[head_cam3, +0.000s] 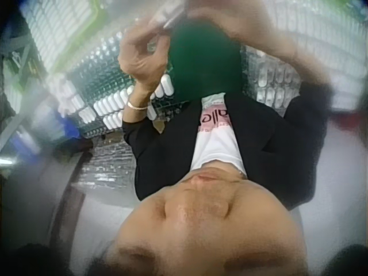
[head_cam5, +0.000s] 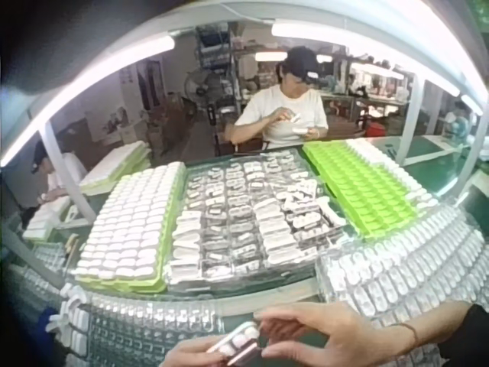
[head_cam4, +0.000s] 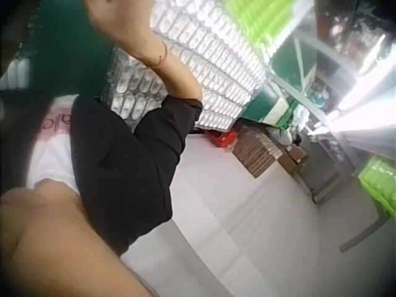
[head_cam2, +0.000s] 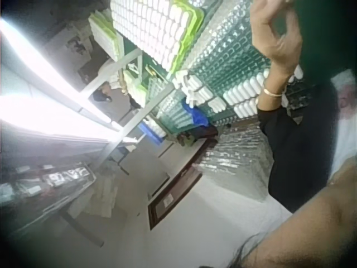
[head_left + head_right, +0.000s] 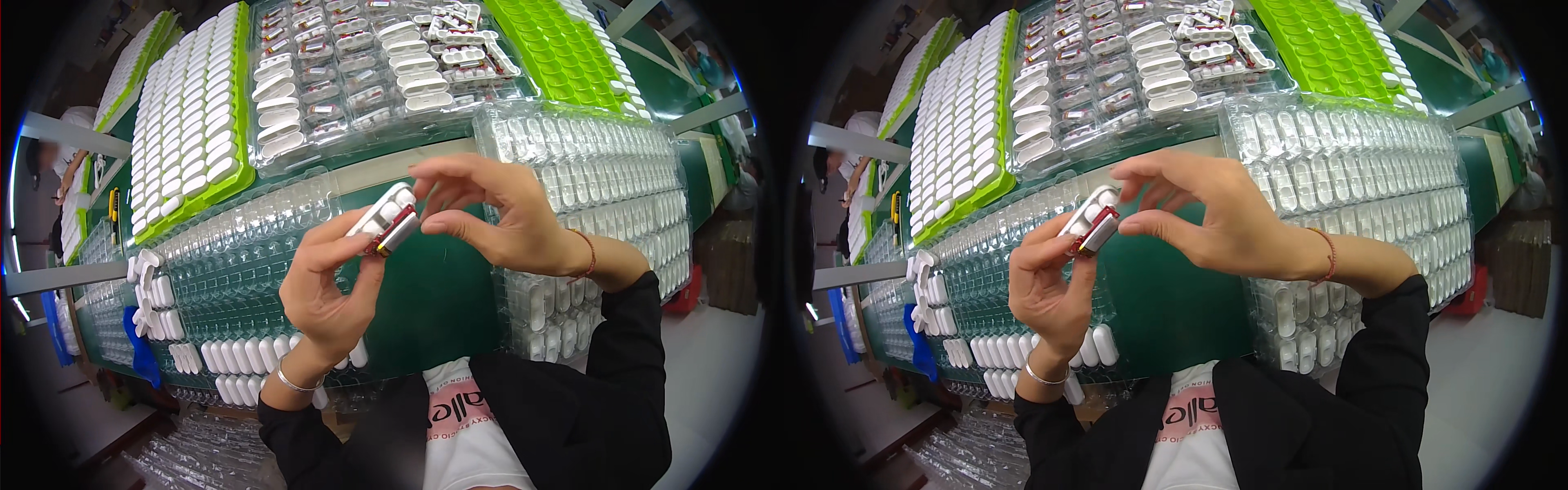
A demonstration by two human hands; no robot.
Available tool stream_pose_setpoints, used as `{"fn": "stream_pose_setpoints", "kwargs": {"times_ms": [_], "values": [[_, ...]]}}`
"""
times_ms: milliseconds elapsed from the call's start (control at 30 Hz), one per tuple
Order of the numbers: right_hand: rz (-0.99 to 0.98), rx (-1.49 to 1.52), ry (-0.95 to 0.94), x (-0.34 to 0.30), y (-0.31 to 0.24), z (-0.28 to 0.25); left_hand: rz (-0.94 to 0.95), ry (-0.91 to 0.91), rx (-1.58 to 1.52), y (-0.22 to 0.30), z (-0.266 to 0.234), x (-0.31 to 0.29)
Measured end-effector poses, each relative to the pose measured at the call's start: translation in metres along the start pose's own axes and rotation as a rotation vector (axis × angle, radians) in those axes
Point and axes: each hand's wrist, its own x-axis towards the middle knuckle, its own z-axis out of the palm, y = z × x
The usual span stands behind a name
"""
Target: The person assembles small cylindrical components into white earbud-style cases. They repeatedly pick up a component, insert it into the case, close the case, and place it into a green tray. The process is repeated for multiple units throughout the clip.
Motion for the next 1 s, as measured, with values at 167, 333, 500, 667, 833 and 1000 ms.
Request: {"fn": "stream_pose_setpoints", "kwargs": {"times_ms": [167,333,500,667,833,1000], "values": [[0.378,0.435,-0.113,0.003,-0.01,0.003,0.314,-0.153,0.3,-0.006,0.002,0.009],[-0.136,-0.464,-0.163,0.002,-0.001,-0.002,-0.198,-0.092,-0.039,0.006,0.013,0.006],[-0.252,-0.484,-0.092,-0.007,0.007,0.01,-0.322,-0.251,-0.086,0.003,0.005,0.007],[-0.353,-0.407,0.086,-0.005,0.012,0.01,-0.204,-0.18,-0.148,0.003,0.0,0.004],[-0.401,-0.314,0.066,-0.004,0.01,0.013,-0.127,-0.18,-0.066,0.005,-0.004,0.003],[-0.295,-0.165,0.004,-0.005,0.013,0.014,-0.285,-0.221,-0.192,0.011,-0.005,0.008]]}}
